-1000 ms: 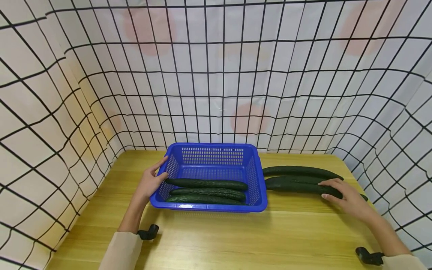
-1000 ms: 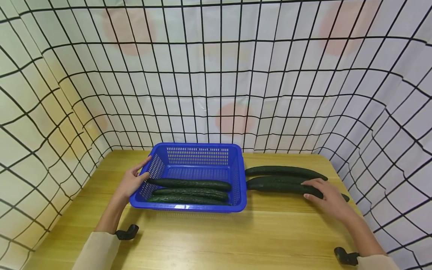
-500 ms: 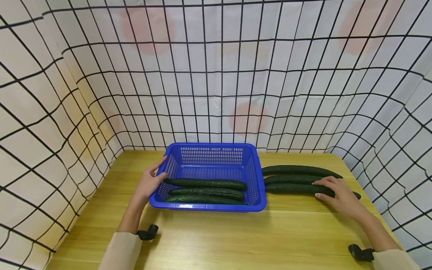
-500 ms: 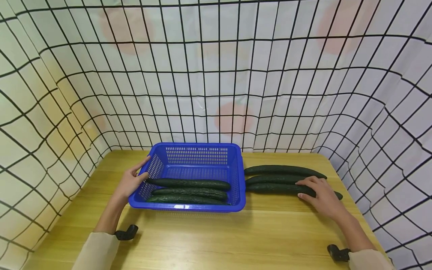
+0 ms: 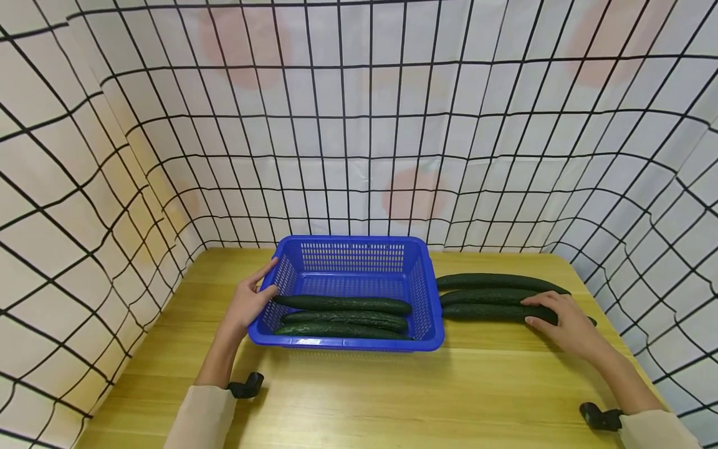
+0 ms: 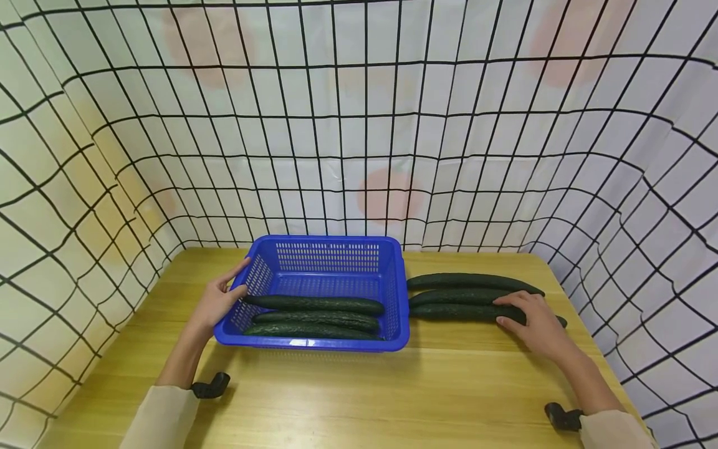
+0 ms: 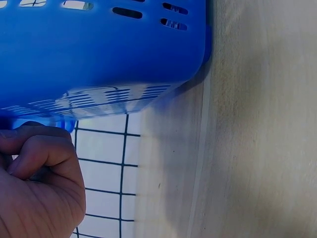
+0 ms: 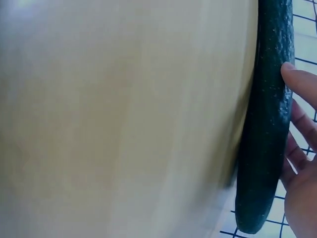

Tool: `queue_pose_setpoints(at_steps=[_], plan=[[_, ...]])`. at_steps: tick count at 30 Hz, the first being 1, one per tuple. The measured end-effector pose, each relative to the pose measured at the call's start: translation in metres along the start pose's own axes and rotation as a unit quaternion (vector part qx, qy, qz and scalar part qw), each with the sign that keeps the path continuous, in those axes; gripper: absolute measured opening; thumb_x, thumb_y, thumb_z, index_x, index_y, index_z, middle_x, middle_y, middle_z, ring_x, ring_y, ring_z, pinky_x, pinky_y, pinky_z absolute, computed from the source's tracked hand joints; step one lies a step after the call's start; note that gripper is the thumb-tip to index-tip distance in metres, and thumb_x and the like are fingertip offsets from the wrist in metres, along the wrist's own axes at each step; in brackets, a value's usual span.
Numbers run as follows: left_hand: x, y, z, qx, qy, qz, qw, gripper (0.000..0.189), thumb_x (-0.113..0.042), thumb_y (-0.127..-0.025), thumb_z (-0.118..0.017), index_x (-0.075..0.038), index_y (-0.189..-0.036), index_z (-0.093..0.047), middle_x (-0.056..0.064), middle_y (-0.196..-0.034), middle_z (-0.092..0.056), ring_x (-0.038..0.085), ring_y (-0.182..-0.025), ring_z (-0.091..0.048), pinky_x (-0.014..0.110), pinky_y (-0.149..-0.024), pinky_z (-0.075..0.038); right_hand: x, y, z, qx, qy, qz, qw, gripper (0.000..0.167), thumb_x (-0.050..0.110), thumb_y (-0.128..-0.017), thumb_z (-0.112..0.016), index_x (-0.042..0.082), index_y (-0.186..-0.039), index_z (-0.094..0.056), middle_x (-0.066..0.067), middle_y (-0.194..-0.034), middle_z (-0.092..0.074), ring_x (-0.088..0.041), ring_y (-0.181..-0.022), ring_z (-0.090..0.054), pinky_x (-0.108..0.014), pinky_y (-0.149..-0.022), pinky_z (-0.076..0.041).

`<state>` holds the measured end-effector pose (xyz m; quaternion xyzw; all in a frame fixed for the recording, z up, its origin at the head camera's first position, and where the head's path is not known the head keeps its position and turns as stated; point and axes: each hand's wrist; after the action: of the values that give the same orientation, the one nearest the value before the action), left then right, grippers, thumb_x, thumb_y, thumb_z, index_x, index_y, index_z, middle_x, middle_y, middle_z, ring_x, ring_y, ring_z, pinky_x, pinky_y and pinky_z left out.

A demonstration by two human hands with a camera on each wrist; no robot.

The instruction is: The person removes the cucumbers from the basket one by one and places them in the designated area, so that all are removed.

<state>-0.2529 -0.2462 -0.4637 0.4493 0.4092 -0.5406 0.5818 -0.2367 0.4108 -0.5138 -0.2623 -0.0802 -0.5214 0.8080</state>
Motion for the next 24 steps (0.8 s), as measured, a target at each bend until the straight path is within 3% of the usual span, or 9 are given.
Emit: queue_pose_setpoints(at_steps=[4,9,12,24], plan=[[0.000,0.001,-0.001,0.000,-0.005,-0.003,1.0000,0.070,-0.010,-0.096,-0.058,-0.032,-0.160,-0.040,0.037,-0.120,-0.066,0.029,-0.074,-0.076,0.042,-0.062,-0.064,0.005,-0.004,0.006,0.004,0.011,-0.004,0.9999,0.030,0.016,-0.096,-0.073,0.008,-0.124,-0.069,-0.016,-0.122,-0.065,-0.040,-0.110,-0.055,-0.056,-0.087,-0.043],[0.000,0.002,-0.001,0.005,-0.006,-0.003,1.0000,0.069,-0.010,-0.096,-0.058,-0.034,-0.159,-0.040,0.035,-0.135,-0.059,0.030,-0.080,-0.076,0.043,-0.065,-0.064,0.015,-0.014,0.015,0.008,0.026,-0.007,0.9996,0.033,0.021,-0.098,-0.070,0.008,-0.128,-0.068,-0.012,-0.119,-0.068,-0.031,-0.101,-0.061,-0.035,-0.082,-0.051],[0.001,0.002,-0.001,0.005,-0.007,-0.004,1.0000,0.068,-0.011,-0.097,-0.058,-0.036,-0.158,-0.041,0.033,-0.142,-0.055,0.032,-0.083,-0.075,0.042,-0.065,-0.064,0.024,-0.023,0.020,0.013,0.013,-0.010,0.9998,0.036,0.024,-0.100,-0.069,0.008,-0.131,-0.066,-0.013,-0.121,-0.068,-0.031,-0.102,-0.064,-0.027,-0.081,-0.051],[-0.002,0.003,0.001,0.014,0.011,-0.007,0.9998,0.068,-0.011,-0.098,-0.057,-0.033,-0.160,-0.038,0.034,-0.145,-0.052,0.033,-0.083,-0.076,0.042,-0.064,-0.064,0.083,-0.076,0.022,0.035,-0.014,0.000,0.9993,0.039,0.029,-0.104,-0.063,0.009,-0.138,-0.062,-0.004,-0.112,-0.072,-0.025,-0.099,-0.067,-0.040,-0.084,-0.057]])
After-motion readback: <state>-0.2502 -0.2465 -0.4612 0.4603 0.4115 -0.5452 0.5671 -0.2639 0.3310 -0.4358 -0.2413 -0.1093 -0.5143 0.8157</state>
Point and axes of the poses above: each hand's wrist, its own y-axis away from the middle knuckle, its own z-axis out of the back of the hand, x = y × z
